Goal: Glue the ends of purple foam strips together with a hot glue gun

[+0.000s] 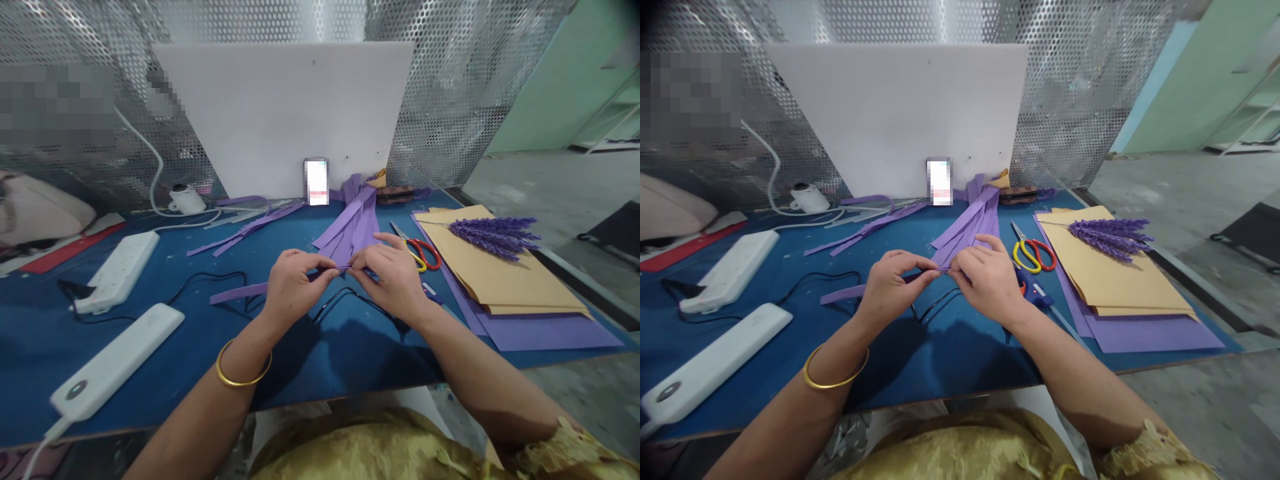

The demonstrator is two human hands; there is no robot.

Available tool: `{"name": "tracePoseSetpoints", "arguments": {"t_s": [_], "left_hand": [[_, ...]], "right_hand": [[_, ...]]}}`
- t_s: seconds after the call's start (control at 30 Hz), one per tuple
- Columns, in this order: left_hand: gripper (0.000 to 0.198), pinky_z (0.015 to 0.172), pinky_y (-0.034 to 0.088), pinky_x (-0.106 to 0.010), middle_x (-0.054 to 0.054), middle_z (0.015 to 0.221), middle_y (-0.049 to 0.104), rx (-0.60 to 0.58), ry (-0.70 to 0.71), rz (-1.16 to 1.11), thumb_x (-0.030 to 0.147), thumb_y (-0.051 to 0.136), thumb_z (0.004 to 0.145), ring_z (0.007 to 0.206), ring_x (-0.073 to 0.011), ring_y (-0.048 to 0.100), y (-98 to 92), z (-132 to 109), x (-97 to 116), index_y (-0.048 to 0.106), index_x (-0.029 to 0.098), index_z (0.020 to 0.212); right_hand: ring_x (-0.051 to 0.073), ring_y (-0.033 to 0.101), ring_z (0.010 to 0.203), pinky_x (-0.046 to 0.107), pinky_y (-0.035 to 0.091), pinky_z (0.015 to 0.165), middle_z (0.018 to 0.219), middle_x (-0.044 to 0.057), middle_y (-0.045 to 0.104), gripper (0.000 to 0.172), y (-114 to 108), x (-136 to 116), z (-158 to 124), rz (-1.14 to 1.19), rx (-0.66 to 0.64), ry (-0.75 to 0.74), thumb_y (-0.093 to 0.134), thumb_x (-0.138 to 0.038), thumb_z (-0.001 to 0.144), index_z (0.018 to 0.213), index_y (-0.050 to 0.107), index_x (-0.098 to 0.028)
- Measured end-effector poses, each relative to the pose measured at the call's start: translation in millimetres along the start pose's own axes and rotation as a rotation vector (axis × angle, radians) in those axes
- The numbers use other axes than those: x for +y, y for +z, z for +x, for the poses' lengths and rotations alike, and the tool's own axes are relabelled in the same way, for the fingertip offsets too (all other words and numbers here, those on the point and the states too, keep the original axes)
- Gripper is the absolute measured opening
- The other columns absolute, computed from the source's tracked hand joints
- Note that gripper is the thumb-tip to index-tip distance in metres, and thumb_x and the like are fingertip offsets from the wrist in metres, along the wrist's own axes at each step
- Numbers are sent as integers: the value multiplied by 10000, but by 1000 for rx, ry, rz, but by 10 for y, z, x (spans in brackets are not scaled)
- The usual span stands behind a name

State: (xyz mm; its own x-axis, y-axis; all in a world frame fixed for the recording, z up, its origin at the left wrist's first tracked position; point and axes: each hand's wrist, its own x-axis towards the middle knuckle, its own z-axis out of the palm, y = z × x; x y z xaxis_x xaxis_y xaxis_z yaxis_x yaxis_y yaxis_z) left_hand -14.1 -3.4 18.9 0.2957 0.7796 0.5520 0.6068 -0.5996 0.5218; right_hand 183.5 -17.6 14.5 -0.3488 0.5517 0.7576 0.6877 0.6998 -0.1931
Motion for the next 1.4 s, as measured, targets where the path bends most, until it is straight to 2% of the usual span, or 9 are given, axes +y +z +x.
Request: {"name": "tracePoseSetpoints", "arguments": {"t_s": [0.53, 0.77, 1.03, 1.27, 1.4], "left_hand": [[31, 929, 455, -379, 11, 839, 790, -11, -11, -22, 275, 750, 802, 830, -202, 699, -1, -4, 33, 755, 258, 828], [44, 943, 434, -367, 28, 809, 778, -24, 94, -10, 225, 703, 840, 767, -171, 684, 10, -16, 11, 736, 246, 818], [69, 960, 426, -369, 23, 817, 781, -49, 70, -6, 274, 689, 869, 771, -174, 686, 17, -5, 11, 737, 252, 825], [107, 967, 434, -371, 26, 819, 786, 11, 70, -28, 326, 692, 874, 769, -170, 696, 13, -8, -7, 752, 256, 819], [108, 976, 433, -379, 29, 803, 785, 14, 79, -25, 316, 696, 871, 738, -163, 695, 16, -8, -11, 748, 252, 801]], "right_hand": [[160, 680, 720, 417, 409, 1058, 791, -17, 739, 176, 0, -17, 4, 14, -20, -24, 551, -171, 928, 767, 547, -242], [160, 674, 725, 423, 399, 1066, 787, -11, 728, 171, 8, -19, -2, 17, -59, -34, 535, -181, 942, 780, 548, -236], [156, 671, 714, 415, 409, 1060, 769, -8, 729, 200, 1, -29, -1, -16, -44, -57, 514, -197, 964, 770, 547, -232], [148, 686, 696, 397, 434, 1019, 769, -13, 741, 190, -15, -24, 7, -7, 33, -64, 542, -145, 934, 763, 532, -229], [150, 688, 704, 402, 429, 1025, 777, -10, 742, 187, -18, -15, 11, -10, 32, -72, 551, -142, 931, 767, 524, -226]]}}
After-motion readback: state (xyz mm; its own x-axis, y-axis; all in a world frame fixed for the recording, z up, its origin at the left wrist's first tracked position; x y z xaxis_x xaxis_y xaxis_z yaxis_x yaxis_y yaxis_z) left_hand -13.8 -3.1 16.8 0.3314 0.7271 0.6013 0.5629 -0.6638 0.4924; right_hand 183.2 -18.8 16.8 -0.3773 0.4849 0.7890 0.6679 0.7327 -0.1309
